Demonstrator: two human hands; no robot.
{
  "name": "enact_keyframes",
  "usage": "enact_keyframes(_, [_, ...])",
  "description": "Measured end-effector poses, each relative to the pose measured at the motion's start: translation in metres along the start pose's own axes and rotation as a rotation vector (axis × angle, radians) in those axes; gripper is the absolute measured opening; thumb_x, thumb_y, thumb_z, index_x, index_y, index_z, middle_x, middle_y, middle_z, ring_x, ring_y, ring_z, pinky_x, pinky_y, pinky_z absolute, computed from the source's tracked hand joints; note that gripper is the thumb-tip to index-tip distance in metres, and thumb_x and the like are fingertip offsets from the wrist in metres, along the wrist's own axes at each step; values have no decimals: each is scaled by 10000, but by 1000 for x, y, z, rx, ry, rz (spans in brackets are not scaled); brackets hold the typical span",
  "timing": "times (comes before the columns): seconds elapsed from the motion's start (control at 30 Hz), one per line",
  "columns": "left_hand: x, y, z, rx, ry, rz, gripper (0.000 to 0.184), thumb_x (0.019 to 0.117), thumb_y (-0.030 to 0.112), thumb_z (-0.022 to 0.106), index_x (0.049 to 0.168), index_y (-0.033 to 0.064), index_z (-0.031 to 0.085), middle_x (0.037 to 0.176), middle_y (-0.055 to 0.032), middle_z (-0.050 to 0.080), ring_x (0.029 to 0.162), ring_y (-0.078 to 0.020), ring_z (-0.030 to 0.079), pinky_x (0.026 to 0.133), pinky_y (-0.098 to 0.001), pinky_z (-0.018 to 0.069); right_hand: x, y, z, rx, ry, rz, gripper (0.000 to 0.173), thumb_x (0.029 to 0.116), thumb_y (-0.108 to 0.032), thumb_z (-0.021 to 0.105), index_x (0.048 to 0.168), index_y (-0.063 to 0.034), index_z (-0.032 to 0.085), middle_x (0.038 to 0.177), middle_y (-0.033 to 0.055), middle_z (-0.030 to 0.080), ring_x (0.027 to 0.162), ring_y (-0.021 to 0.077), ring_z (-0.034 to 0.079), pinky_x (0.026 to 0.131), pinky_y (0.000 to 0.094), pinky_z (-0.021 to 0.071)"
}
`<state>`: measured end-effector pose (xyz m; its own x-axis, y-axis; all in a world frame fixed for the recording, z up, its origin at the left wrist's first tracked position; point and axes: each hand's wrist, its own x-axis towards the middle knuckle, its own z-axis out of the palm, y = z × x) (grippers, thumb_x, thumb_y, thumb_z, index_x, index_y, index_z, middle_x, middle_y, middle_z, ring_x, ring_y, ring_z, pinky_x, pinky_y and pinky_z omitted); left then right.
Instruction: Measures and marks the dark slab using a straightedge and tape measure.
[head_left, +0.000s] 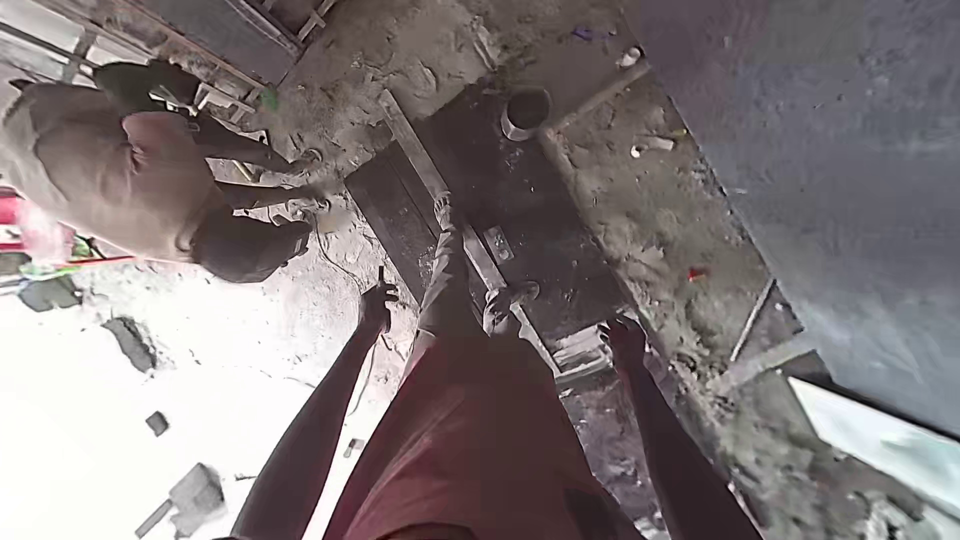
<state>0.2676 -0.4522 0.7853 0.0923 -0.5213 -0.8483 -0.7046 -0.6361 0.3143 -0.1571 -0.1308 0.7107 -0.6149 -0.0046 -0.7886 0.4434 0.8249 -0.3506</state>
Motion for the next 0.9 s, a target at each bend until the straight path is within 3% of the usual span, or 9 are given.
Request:
enact_keyframes(0.17, [136, 92, 41, -166, -190, 107, 492, 1126, 328, 301, 1217, 16, 670, 947, -100, 717, 718, -166, 642, 697, -377, 549, -8, -102, 86, -440, -112, -288, 397, 1059, -251, 563, 1333, 31, 618, 1246, 267, 665, 1115, 398, 662, 978, 602, 519])
enact_keyframes(0.37, [247, 140, 165, -852, -318, 84, 383, 1100, 229, 370, 1076, -16, 663, 837, -38, 674, 646, -78, 583, 618, -275, 521, 18, -200, 344, -181, -539, -179, 540, 1107, -398, 365, 1501, -49, 487, 1485, 138, 565, 1324, 229, 589, 1058, 429, 535])
enact_keyframes(0.43, [285, 147, 199, -1050, -169, 51, 338, 1095, 185, 395, 1043, -11, 665, 817, -8, 664, 707, -45, 612, 687, -250, 538, 44, -220, 415, -276, -536, -288, 484, 1115, -305, 334, 1459, -17, 515, 1406, 128, 599, 1262, 157, 587, 1066, 349, 495])
enact_keyframes(0.53, [372, 130, 198, -1086, 117, -31, 371, 1095, 192, 386, 1244, -68, 606, 1047, -111, 679, 945, -122, 635, 897, -317, 533, 117, -231, 478, -685, -667, -567, 355, 1058, -140, 457, 1316, 30, 630, 1237, 159, 693, 1149, 175, 660, 1044, 370, 521])
enact_keyframes(0.6, [425, 109, 186, -1108, 450, -245, 390, 1112, 276, 378, 1065, -21, 626, 844, -80, 614, 755, -127, 589, 708, -312, 515, 187, -227, 506, -1016, -796, -672, 325, 1060, -189, 505, 1268, 2, 666, 1154, 168, 709, 1062, 230, 686, 982, 415, 547])
enact_keyframes(0.67, [471, 87, 171, -1204, 686, -443, 420, 1114, 357, 383, 1179, 24, 630, 995, -117, 650, 904, -178, 621, 812, -364, 522, 264, -236, 548, -1276, -881, -710, 359, 1090, -260, 474, 1238, 2, 670, 1167, 221, 689, 1099, 345, 668, 1008, 528, 507])
enact_keyframes(0.7, [478, 78, 170, -1182, 655, -476, 468, 1126, 352, 340, 1405, 39, 547, 1269, -180, 638, 1157, -244, 609, 1004, -428, 491, 297, -240, 574, -1348, -915, -709, 365, 1099, -268, 453, 1207, 5, 669, 1127, 231, 686, 1055, 369, 670, 970, 563, 511])
enact_keyframes(0.8, [438, 94, 228, -892, 223, -497, 598, 1088, 276, 487, 1560, -38, 296, 1498, -296, 462, 1361, -371, 498, 1134, -509, 418, 344, -235, 678, -1428, -944, -709, 356, 1108, -239, 457, 1006, 55, 630, 909, 252, 625, 864, 406, 629, 800, 612, 490])
enact_keyframes(0.9, [357, 157, 319, -542, -490, -354, 604, 944, 356, 683, 1396, -17, 538, 1219, -262, 674, 1122, -402, 665, 933, -598, 537, 330, -206, 793, -1486, -815, -850, 394, 1080, -310, 499, 1029, 36, 682, 1018, 282, 679, 1020, 469, 657, 872, 670, 500])
